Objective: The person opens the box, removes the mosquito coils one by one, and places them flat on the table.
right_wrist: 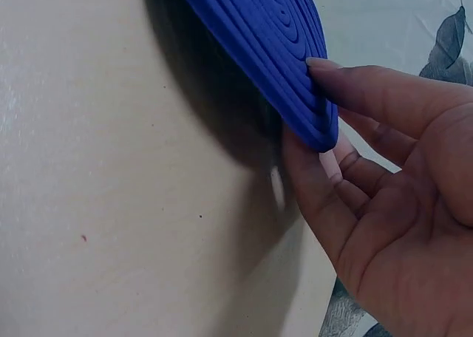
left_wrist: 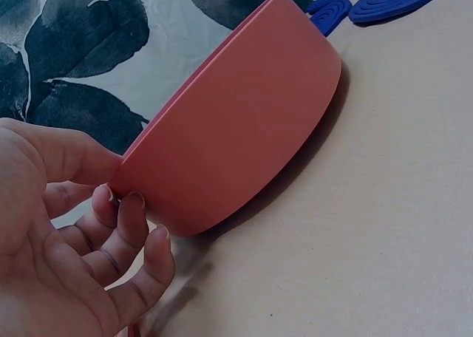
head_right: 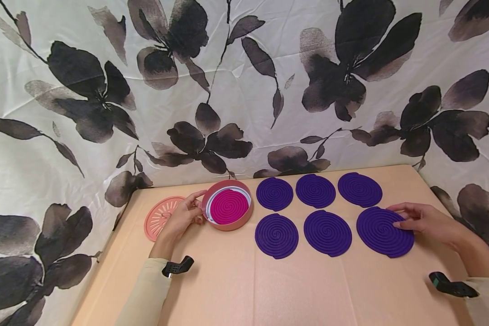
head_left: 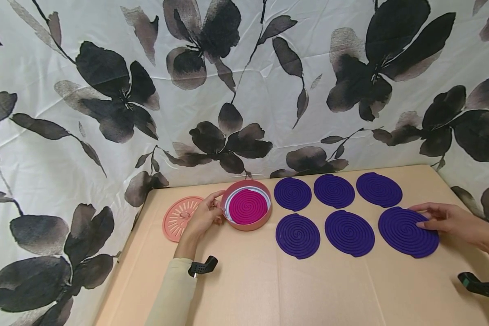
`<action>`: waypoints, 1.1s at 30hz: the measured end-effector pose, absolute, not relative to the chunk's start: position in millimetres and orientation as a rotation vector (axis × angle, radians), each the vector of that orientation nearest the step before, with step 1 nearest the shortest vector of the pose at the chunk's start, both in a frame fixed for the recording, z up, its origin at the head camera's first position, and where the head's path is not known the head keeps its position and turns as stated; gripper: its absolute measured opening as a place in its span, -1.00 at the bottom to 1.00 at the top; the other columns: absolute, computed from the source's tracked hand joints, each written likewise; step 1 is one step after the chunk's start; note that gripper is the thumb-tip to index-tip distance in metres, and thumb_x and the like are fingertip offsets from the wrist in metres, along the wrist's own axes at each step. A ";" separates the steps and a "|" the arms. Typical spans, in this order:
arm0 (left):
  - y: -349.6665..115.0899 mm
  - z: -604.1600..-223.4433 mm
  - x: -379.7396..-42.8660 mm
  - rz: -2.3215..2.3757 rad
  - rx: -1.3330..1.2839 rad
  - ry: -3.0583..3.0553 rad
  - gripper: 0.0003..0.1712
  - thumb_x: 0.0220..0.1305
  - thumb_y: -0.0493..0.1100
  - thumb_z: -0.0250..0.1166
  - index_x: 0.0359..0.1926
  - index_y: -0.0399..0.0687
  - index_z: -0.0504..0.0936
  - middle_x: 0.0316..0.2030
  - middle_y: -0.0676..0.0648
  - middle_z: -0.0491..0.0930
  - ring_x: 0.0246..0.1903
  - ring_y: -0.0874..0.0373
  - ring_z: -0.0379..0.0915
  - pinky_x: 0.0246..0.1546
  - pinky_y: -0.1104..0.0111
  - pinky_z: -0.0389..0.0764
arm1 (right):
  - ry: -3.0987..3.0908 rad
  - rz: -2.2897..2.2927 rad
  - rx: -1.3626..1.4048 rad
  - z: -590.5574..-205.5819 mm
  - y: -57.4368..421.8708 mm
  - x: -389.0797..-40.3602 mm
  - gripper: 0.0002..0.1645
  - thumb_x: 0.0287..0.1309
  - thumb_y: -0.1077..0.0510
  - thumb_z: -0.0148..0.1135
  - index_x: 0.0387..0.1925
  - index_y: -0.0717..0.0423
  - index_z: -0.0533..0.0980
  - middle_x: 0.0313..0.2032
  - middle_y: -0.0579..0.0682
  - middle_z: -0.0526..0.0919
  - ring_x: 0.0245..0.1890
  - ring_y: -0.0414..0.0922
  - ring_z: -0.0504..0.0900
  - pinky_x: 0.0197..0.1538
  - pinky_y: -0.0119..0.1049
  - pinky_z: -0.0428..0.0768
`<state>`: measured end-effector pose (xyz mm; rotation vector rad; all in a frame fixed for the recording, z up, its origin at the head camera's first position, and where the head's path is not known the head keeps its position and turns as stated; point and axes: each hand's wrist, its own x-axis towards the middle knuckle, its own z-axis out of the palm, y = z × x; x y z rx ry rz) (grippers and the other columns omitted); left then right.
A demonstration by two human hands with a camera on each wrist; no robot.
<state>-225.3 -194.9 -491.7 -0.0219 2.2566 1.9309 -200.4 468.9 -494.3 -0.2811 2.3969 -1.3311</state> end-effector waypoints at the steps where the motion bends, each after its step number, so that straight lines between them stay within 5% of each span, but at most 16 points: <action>1: -194.8 -491.4 -225.6 1.933 -0.024 2.250 -0.26 0.31 -0.48 0.13 0.49 -0.04 0.32 -0.27 -0.06 0.36 -0.39 0.02 0.43 -0.45 0.32 0.60 | 2.404 -1.329 -0.285 -494.9 469.1 -200.3 -0.60 0.36 0.32 0.19 0.19 0.29 0.44 -0.16 -0.23 0.70 -0.24 -0.23 0.71 -0.23 -0.36 0.68; 10: -189.4 -471.6 -215.7 1.939 -0.012 2.215 -0.26 0.30 -0.54 0.09 0.49 -0.20 0.28 -0.26 -0.13 0.35 -0.35 -0.02 0.41 -0.40 0.23 0.61 | 2.587 -1.155 -0.291 -496.6 464.2 -199.9 -0.38 0.31 0.28 0.26 0.25 0.60 0.31 -0.16 -0.17 0.69 -0.26 -0.37 0.64 -0.24 -0.43 0.64; 20: -186.4 -463.8 -208.9 1.931 -0.005 2.228 -0.28 0.31 -0.53 0.09 0.48 -0.20 0.29 -0.26 -0.14 0.35 -0.34 -0.03 0.42 -0.38 0.24 0.63 | 2.607 -1.113 -0.331 -495.3 463.8 -202.7 -0.43 0.27 0.35 0.27 0.18 0.67 0.34 -0.19 -0.09 0.69 -0.29 -0.39 0.61 -0.24 -0.47 0.63; 27: -187.3 -463.9 -211.4 1.922 0.002 2.231 -0.28 0.31 -0.53 0.08 0.49 -0.22 0.28 -0.27 -0.14 0.36 -0.36 -0.04 0.43 -0.38 0.22 0.63 | 2.671 -1.125 -0.418 -493.4 466.2 -207.7 -0.54 0.23 0.42 0.26 0.10 0.64 0.40 -0.26 -0.29 0.66 -0.32 -0.41 0.59 -0.30 -0.49 0.62; 33: -193.6 -483.4 -223.8 1.910 -0.019 2.240 -0.26 0.32 -0.52 0.08 0.50 -0.15 0.28 -0.27 -0.10 0.35 -0.34 -0.04 0.43 -0.38 0.22 0.62 | 2.691 -1.138 -0.385 -478.9 459.1 -211.6 -0.52 0.26 0.45 0.21 0.15 0.65 0.35 -0.27 -0.21 0.67 -0.31 -0.39 0.63 -0.29 -0.46 0.65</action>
